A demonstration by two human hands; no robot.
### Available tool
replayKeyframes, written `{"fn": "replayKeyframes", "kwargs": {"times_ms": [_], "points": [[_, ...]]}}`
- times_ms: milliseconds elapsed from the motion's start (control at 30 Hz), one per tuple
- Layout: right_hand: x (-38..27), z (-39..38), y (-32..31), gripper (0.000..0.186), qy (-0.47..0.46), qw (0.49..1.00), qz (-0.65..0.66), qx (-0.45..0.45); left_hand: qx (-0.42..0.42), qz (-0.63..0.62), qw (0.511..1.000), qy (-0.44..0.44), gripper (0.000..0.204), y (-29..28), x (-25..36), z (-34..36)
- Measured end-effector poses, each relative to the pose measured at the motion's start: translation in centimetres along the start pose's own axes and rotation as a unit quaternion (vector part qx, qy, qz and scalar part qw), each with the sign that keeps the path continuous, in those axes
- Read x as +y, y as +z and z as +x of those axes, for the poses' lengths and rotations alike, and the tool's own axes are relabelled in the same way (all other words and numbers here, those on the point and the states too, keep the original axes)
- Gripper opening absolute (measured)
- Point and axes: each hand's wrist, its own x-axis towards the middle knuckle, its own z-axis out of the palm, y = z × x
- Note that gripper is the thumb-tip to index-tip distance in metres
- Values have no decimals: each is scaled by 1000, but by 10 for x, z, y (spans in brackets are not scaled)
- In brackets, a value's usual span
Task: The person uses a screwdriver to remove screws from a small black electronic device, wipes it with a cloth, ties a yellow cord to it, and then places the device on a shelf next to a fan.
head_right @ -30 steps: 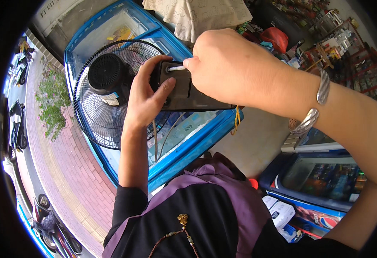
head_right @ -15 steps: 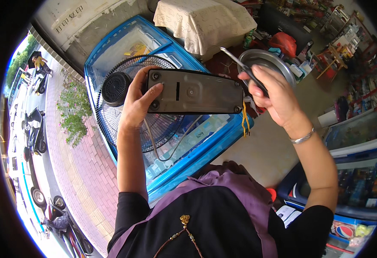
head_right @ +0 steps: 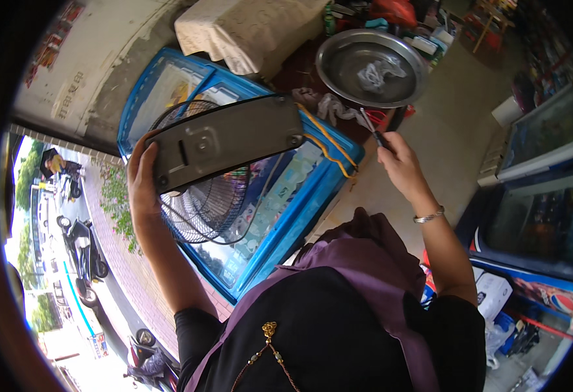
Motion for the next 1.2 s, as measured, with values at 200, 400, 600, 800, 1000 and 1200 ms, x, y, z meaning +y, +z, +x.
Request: {"fn": "replayKeyframes", "kwargs": {"times_ms": [200,400,600,800,1000,1200], "points": [[29,49,-10,25,-115,968,-219,-39,68,74,995,-3,46,-4,7,-9],[65,129,28,31,-129,960,-211,-134,146,96,983,-54,68,-2,13,-38],[61,191,74,46,-239,941,-210,-118,315,84,942,-80,70,15,5,-56],[48,169,57,35,-379,865,-316,-93,393,88,909,-108,81,26,-1,-79],[70,163,-5,12,-307,920,-178,-168,427,77,897,-89,86,36,2,-96],[54,182,-28,14,-275,924,-174,-201,442,48,891,-87,87,37,1,-105]]}}
